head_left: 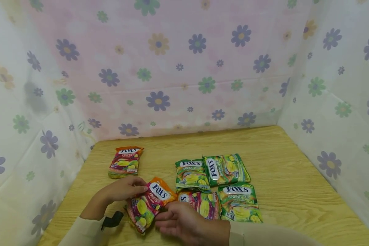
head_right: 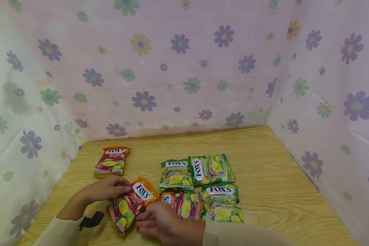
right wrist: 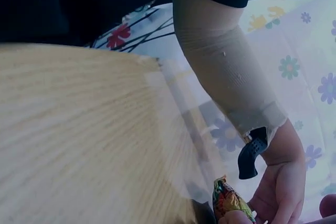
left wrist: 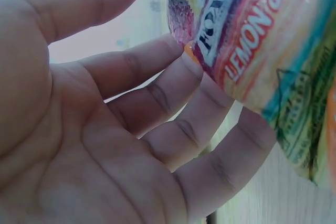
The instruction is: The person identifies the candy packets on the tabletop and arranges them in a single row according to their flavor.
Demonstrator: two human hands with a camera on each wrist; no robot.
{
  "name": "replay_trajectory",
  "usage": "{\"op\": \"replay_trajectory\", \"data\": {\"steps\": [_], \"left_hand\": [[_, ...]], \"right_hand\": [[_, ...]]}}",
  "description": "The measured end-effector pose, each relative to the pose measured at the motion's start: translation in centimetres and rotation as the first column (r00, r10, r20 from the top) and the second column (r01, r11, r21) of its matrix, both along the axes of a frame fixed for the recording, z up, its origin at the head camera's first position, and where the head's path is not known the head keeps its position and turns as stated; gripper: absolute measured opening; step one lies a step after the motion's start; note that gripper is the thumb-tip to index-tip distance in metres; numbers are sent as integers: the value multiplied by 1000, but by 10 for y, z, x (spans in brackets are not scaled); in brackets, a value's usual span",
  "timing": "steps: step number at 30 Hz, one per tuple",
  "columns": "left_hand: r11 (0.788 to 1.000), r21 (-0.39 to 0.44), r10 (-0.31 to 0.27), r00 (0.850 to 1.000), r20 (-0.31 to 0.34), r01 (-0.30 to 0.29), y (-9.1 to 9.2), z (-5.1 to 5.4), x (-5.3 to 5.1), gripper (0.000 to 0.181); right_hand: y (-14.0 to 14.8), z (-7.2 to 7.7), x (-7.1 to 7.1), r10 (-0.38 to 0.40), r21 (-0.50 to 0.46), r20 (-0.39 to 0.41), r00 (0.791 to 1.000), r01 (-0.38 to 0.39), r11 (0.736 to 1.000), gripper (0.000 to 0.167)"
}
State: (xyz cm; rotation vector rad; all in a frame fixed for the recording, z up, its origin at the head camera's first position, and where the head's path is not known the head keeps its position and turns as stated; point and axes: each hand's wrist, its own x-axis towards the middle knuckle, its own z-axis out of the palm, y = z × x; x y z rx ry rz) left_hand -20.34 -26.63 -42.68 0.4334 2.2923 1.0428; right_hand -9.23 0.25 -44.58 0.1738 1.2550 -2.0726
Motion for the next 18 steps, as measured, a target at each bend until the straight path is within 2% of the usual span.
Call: {"op": "replay_trajectory", "data": {"steps": [4, 8, 14, 18], "left_hand": [[1000, 4, 27, 1000, -14, -27, -1, 2, -1, 35], [999, 35, 40, 999, -19, -39, -3, 5, -2, 35], [993, 74, 90, 996, 13, -90, -5, 6, 0, 38], [989, 99, 108, 994, 20, -110, -9, 5, 0, 43]], "right_hand": [[1, 2, -8, -13, 35, 1, 1000, 13, 999, 55], [3, 5, -16, -25, 31, -1, 1000, 25, 999, 62], [6, 11, -26, -41, 13, 18, 999, 41, 999, 64], [7, 15, -29, -61, 27, -6, 998, 61, 998, 63]]}}
